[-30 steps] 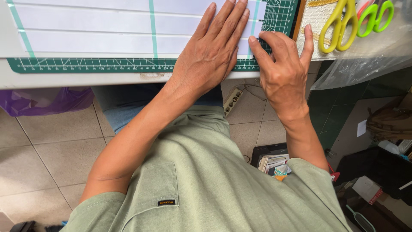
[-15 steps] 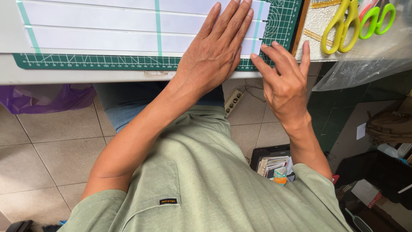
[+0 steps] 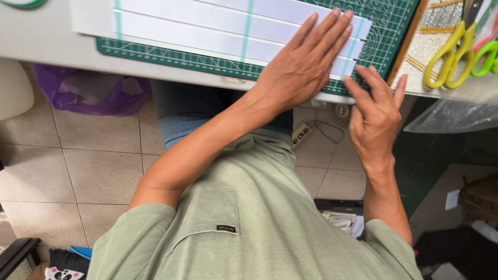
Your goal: The person applies light blue tape to the edges of several white paper strips laid on a green cutting mat, then uses scissors to trim the tape. They smooth the taped strips, flip the assembly, and place a red ruler on top to align the pieces.
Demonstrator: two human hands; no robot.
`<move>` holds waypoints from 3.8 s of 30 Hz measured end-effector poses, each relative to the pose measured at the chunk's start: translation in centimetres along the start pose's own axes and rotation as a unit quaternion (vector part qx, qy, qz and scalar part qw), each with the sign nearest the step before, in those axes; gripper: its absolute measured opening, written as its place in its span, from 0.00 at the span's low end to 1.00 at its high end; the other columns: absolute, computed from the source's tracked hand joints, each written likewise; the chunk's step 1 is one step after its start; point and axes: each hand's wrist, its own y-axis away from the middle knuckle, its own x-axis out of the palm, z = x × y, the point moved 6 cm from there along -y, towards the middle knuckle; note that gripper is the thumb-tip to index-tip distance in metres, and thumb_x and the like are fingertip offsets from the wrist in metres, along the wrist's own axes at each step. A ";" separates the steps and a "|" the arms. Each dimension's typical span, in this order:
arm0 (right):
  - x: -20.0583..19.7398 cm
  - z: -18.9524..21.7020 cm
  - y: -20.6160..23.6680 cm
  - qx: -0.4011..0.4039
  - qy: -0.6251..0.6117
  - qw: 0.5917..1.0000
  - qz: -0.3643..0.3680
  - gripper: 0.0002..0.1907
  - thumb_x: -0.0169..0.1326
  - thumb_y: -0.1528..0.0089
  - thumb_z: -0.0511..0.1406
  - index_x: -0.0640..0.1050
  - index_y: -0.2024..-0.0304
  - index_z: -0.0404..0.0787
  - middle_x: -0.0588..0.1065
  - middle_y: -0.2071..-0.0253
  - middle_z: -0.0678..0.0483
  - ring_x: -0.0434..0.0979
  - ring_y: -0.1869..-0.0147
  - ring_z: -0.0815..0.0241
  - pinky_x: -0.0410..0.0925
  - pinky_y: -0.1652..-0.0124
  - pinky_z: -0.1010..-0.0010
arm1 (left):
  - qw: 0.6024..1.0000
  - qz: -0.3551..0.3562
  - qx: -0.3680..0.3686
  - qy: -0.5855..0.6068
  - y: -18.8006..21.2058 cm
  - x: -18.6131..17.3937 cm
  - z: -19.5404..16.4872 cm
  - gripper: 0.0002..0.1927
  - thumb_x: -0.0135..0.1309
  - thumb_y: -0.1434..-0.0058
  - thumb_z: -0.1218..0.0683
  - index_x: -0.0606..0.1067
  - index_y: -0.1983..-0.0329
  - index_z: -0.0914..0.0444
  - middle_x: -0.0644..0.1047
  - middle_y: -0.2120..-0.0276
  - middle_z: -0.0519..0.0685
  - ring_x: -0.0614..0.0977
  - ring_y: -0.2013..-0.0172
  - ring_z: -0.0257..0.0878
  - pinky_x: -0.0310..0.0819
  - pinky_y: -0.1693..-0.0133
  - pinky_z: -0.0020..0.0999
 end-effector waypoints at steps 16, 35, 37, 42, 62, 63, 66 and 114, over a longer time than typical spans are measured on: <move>1.1 1.0 -0.4 -0.035 0.071 0.996 -0.035 0.17 0.55 0.34 0.25 0.80 0.43 0.40 0.75 0.41 0.56 0.74 0.29 0.56 0.35 0.21 0.35 | 0.992 -0.101 0.062 0.033 -0.1 -0.8 -0.9 0.30 0.46 0.21 0.44 0.62 0.25 0.69 0.63 0.28 0.62 0.60 0.26 0.53 0.46 0.26 0.53; 2.9 10.3 -13.8 -0.196 -0.036 0.980 -0.002 0.18 0.55 0.36 0.22 0.80 0.44 0.36 0.75 0.47 0.50 0.74 0.40 0.48 0.44 0.26 0.37 | 0.999 -0.003 0.020 0.042 9.0 -11.2 10.5 0.57 0.37 0.29 0.19 0.63 0.25 0.74 0.60 0.25 0.62 0.57 0.25 0.54 0.44 0.25 0.52; 3.1 11.2 -14.8 -0.209 -0.032 0.977 0.003 0.19 0.54 0.37 0.22 0.79 0.44 0.36 0.75 0.48 0.51 0.74 0.39 0.48 0.48 0.28 0.42 | 0.998 -0.005 0.029 0.055 8.9 -11.4 10.3 0.59 0.36 0.32 0.18 0.62 0.25 0.74 0.60 0.26 0.63 0.58 0.26 0.54 0.45 0.27 0.51; 3.6 12.2 -15.4 -0.224 -0.017 0.974 0.012 0.17 0.55 0.36 0.21 0.80 0.46 0.38 0.75 0.47 0.52 0.74 0.40 0.49 0.44 0.28 0.36 | 0.997 0.006 0.028 0.073 8.9 -11.0 10.5 0.62 0.35 0.37 0.15 0.63 0.27 0.75 0.62 0.28 0.63 0.59 0.27 0.55 0.47 0.27 0.50; 4.0 12.7 -16.1 -0.215 -0.020 0.976 -0.015 0.13 0.49 0.36 0.19 0.78 0.55 0.36 0.74 0.55 0.50 0.72 0.42 0.48 0.55 0.34 0.50 | 0.998 0.011 0.012 0.066 9.1 -10.2 10.8 0.63 0.30 0.39 0.13 0.64 0.27 0.72 0.62 0.27 0.61 0.60 0.27 0.52 0.47 0.27 0.47; 4.0 12.7 -16.2 -0.211 -0.023 0.977 -0.016 0.13 0.49 0.36 0.19 0.78 0.55 0.36 0.74 0.54 0.49 0.71 0.42 0.48 0.55 0.35 0.50 | 0.998 0.009 0.013 0.063 9.1 -10.3 10.8 0.64 0.30 0.39 0.13 0.64 0.27 0.72 0.62 0.27 0.61 0.60 0.27 0.52 0.47 0.27 0.47; 4.0 12.8 -16.1 -0.201 -0.028 0.979 -0.013 0.13 0.48 0.37 0.19 0.78 0.56 0.37 0.73 0.53 0.49 0.71 0.42 0.47 0.55 0.37 0.49 | 0.997 0.011 0.011 0.069 9.0 -10.4 10.7 0.64 0.32 0.40 0.13 0.64 0.27 0.72 0.62 0.27 0.61 0.60 0.27 0.52 0.47 0.27 0.48; 5.4 12.4 -9.8 -0.194 0.060 0.979 0.037 0.21 0.64 0.34 0.28 0.82 0.42 0.54 0.73 0.33 0.56 0.71 0.25 0.56 0.29 0.24 0.33 | 0.995 -0.032 0.004 0.097 9.2 -10.7 11.5 0.26 0.54 0.26 0.56 0.68 0.27 0.65 0.65 0.27 0.52 0.64 0.27 0.44 0.52 0.26 0.44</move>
